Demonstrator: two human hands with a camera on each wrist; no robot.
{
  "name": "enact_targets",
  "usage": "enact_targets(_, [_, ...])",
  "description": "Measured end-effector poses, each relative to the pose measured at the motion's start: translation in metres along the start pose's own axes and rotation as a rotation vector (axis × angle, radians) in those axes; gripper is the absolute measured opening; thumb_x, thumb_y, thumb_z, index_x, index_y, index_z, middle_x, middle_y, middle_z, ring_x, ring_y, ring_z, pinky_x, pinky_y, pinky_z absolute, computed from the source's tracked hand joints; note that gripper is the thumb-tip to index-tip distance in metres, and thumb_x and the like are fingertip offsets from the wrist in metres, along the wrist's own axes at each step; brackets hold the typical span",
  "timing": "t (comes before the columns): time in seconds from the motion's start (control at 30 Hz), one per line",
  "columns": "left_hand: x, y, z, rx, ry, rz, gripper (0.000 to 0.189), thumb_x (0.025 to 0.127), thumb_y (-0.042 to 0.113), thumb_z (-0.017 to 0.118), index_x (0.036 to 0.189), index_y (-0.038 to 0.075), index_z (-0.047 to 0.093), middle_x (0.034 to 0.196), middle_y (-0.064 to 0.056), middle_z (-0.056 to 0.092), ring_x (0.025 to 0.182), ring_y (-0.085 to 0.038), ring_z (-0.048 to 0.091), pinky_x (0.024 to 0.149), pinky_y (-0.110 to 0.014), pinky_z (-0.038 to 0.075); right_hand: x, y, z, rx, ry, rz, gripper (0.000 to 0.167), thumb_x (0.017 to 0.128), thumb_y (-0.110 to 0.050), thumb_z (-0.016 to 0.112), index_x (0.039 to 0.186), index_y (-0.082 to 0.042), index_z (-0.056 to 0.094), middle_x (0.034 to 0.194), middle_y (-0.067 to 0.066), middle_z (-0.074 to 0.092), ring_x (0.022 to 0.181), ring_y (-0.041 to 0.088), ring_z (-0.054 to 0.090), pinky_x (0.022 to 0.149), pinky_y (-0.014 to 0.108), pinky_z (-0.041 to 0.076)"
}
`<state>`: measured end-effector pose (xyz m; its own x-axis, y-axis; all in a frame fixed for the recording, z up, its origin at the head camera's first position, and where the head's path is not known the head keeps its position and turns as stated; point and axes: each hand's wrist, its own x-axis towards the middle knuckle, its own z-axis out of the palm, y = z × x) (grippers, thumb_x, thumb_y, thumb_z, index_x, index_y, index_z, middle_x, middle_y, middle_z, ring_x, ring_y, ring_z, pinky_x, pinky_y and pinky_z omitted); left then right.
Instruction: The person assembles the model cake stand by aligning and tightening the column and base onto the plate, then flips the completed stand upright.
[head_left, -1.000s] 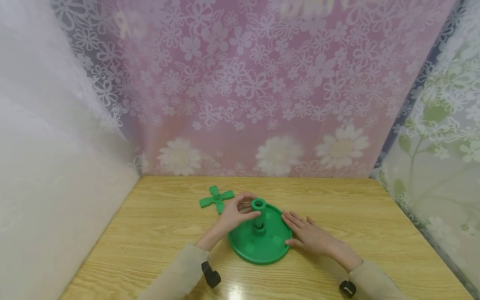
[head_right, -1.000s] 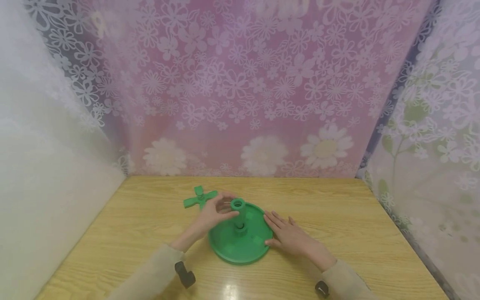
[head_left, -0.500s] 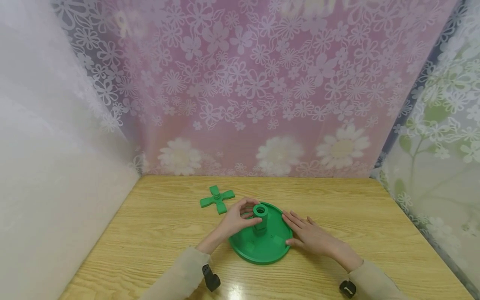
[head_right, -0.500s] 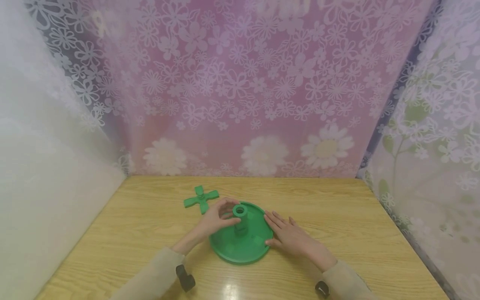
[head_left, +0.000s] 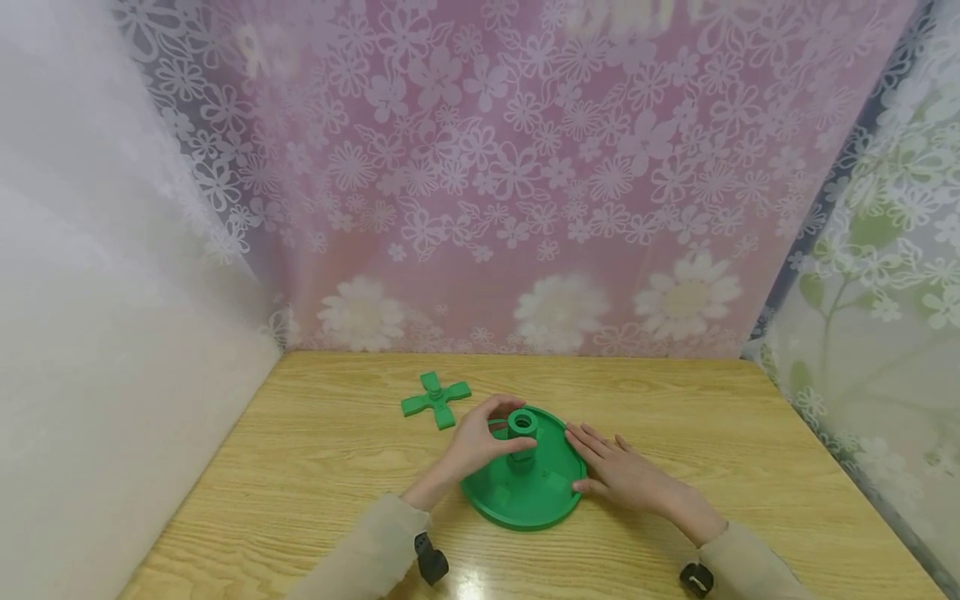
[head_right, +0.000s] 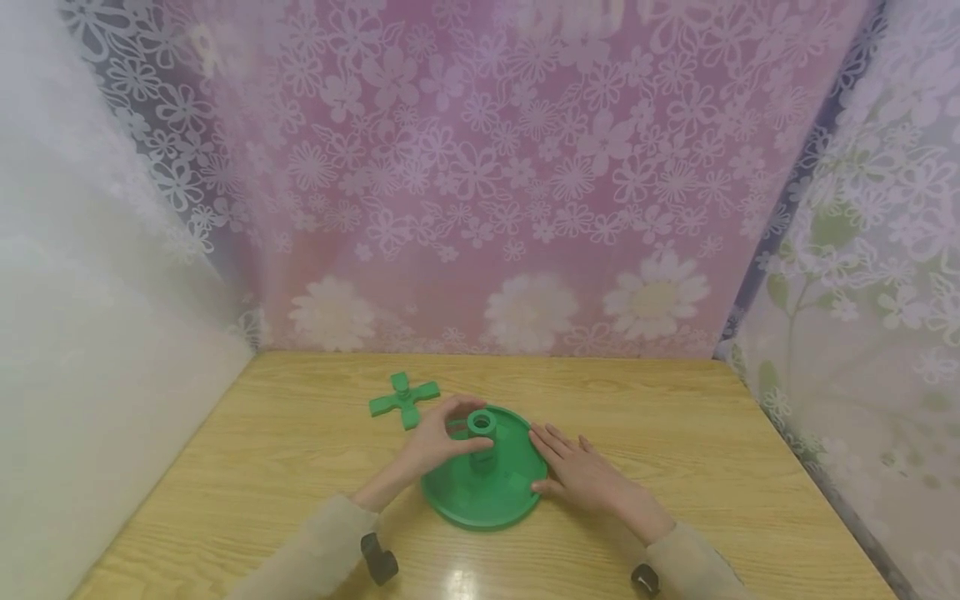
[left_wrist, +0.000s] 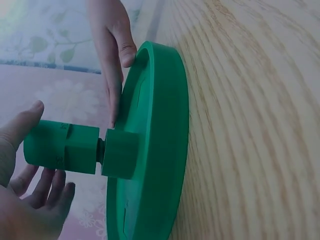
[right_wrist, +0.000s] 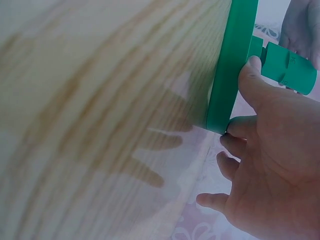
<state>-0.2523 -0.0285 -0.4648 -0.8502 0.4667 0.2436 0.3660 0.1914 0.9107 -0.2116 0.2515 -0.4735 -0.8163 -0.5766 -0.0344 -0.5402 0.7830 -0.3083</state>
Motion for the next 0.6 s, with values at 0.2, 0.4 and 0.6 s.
enact_targets(0.2, [0.0015,0.0045,0.0087,0.124,0.092,-0.017,0.058,0.082,0.029,0.087,0.131,0.009,0.062,0.125,-0.004,0.065,0.113,-0.023,0.061,0.097,-0.043,0.055,0.0004,-0.0004,-0.0001,0.003,-0.007,0.0,0.079,0.102,-0.047,0.056,0.158,0.001,0.029,0.164,0.02,0.026,0.149,0.044,0.026,0.11,0.078,0.024])
enact_targets(0.4, [0.0042,0.0015,0.0107,0.17,0.13,-0.027,0.049,0.081,0.032,0.088,0.12,0.014,0.065,0.114,0.0,0.065,0.097,-0.017,0.061,0.086,-0.033,0.056,0.0003,-0.0006,-0.001,0.0,-0.005,-0.001,0.079,0.102,-0.046,0.056,0.158,0.002,0.029,0.164,0.02,0.025,0.149,0.044,0.025,0.11,0.078,0.024])
enact_targets(0.6, [0.0051,-0.0032,0.0022,0.102,-0.004,0.044,0.046,0.09,0.019,0.08,0.131,0.007,0.064,0.126,-0.007,0.066,0.111,-0.025,0.064,0.096,-0.034,0.056,0.0006,0.0014,0.001,-0.002,0.004,-0.012,0.079,0.102,-0.047,0.056,0.158,0.002,0.029,0.164,0.021,0.025,0.149,0.045,0.025,0.109,0.079,0.025])
